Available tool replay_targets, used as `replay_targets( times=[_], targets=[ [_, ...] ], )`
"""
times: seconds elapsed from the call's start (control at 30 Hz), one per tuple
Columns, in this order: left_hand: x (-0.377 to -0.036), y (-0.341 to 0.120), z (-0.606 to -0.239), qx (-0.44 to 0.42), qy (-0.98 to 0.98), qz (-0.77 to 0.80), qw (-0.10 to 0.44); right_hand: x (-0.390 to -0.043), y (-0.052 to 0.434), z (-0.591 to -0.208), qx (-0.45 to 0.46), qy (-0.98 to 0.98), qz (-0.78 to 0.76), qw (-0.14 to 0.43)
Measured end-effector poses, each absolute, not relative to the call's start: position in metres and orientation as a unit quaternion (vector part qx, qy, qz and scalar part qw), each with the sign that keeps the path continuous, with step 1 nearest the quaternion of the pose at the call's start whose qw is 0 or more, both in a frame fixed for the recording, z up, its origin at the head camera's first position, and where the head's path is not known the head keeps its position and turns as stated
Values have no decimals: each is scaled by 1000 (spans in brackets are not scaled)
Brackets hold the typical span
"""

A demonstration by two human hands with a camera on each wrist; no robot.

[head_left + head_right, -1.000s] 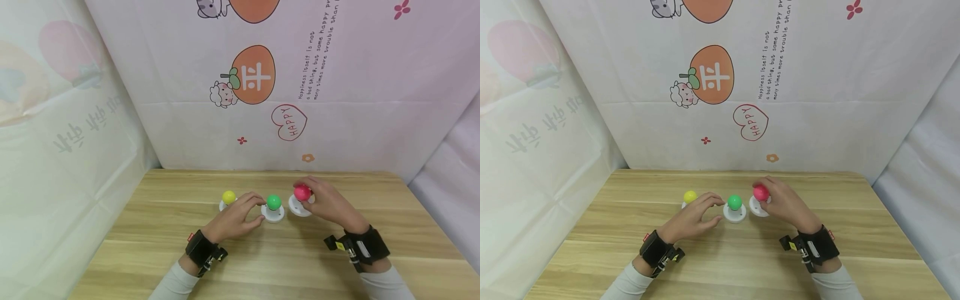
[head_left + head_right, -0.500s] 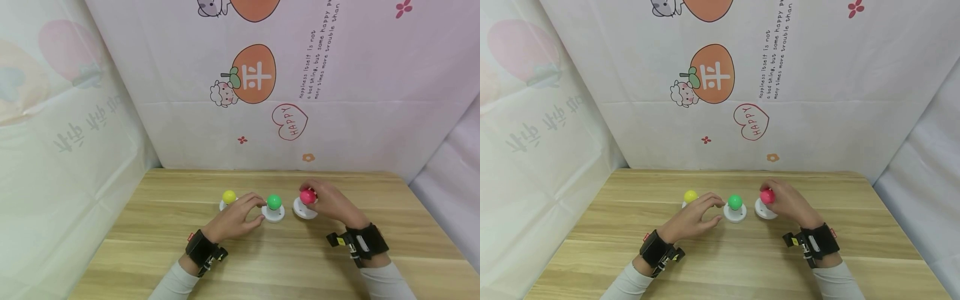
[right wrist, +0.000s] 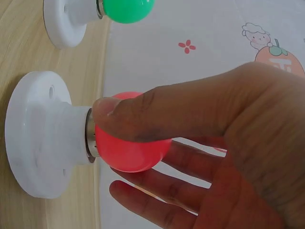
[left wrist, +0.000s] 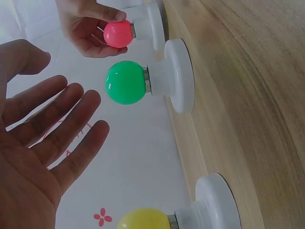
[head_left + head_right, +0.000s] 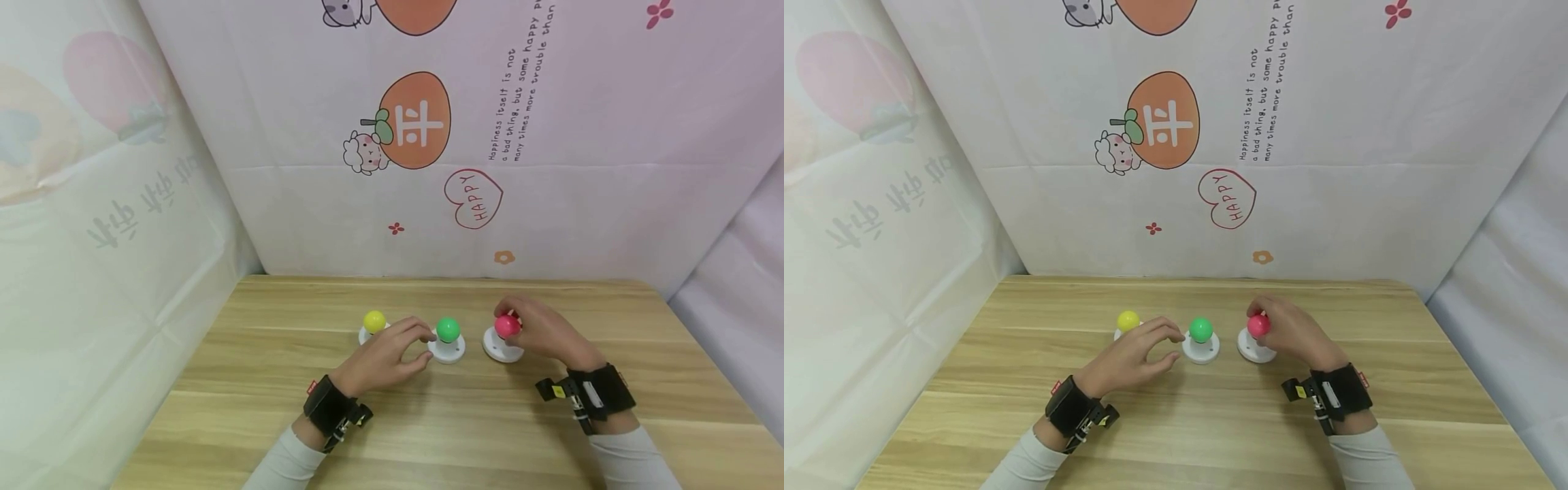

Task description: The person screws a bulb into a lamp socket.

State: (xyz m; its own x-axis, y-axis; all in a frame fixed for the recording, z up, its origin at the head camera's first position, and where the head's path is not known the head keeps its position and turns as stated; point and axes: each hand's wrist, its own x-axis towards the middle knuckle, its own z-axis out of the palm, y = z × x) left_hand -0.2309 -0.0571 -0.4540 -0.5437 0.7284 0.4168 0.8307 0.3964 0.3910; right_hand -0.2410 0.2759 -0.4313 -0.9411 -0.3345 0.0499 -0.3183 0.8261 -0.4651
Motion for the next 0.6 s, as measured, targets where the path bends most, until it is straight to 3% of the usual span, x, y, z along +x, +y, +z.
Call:
replay_targets(
  times=[0.6],
  targets=[
    [-231,-57,-455,-466,-835,-280,83,-244,277,-437,-166,955,-244,40]
  ],
)
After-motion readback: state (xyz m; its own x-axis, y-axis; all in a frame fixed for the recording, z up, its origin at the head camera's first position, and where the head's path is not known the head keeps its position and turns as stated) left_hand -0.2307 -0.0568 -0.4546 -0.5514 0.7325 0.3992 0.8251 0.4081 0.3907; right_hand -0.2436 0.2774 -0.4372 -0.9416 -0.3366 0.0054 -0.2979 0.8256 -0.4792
